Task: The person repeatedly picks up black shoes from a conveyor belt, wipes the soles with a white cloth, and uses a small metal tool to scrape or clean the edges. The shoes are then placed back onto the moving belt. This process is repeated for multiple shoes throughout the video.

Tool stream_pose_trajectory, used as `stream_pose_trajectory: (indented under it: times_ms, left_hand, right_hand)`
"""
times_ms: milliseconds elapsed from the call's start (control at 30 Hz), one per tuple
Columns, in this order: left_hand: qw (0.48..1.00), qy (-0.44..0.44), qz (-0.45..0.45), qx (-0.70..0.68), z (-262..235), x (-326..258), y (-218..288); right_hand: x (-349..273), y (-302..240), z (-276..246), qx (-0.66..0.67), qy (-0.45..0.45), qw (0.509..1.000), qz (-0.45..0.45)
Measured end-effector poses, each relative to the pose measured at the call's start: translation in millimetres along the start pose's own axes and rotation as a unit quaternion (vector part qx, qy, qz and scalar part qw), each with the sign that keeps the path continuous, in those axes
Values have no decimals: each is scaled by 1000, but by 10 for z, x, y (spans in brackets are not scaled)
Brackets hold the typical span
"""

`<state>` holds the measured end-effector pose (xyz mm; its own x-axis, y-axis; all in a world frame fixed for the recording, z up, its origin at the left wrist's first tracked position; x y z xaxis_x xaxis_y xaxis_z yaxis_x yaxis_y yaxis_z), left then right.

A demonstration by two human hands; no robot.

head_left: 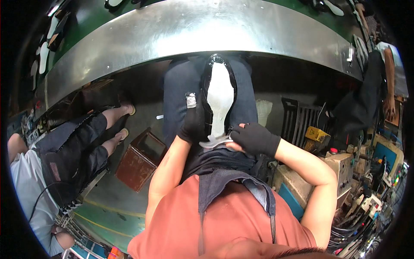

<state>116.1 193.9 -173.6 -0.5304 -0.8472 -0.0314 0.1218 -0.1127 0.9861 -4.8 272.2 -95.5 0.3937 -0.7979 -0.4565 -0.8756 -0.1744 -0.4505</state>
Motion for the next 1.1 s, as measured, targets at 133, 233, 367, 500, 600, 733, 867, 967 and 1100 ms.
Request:
stream_pose_trajectory:
  times_ms: [133,233,367,500,600,733,867,967,1100]
  left_hand:
    - [950,4,-180,-257,243,122,-89]
    - [885,-48,-267,-380,457,178,127]
    - [912,11,-235,-337,426,215,-43]
    - [898,33,-220,-379,458,278,-62]
    - [945,76,-173,-266,203,210,-509]
    - [993,98,36,53,66,262,-304]
    - [996,66,42,50,139,389,-4]
    - [994,-20,80,77,234,407,367]
    - [995,-77,20,59,291,383,259]
  right_hand:
    - [-111,343,-68,182,-59,978,89]
    - [-231,518,-358,246,-94,951,162]
    - [-157,346,-842,191,-47,968,153]
    - [-76,402,-811,25,108,985,135]
    - [-70,434,-608,47,150,982,106]
    - [-124,566,-663,77,134,985,73]
    - [-311,570,-819,67,81,991,85]
    - [-288,95,-1063,53,88,993,57]
    - [-204,-785,-1142,57,149,973,-164]
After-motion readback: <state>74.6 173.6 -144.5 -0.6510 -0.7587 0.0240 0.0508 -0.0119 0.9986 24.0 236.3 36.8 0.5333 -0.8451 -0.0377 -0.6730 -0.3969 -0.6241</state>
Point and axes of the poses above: each hand's wrist, its own x-axis towards the middle knuckle, its own z-axis out of the palm, y = z × x, the point moved 8 cm from there along x, towards the middle knuckle, and after that the axes turned 8 degrees about z, right-handed, at the moved point
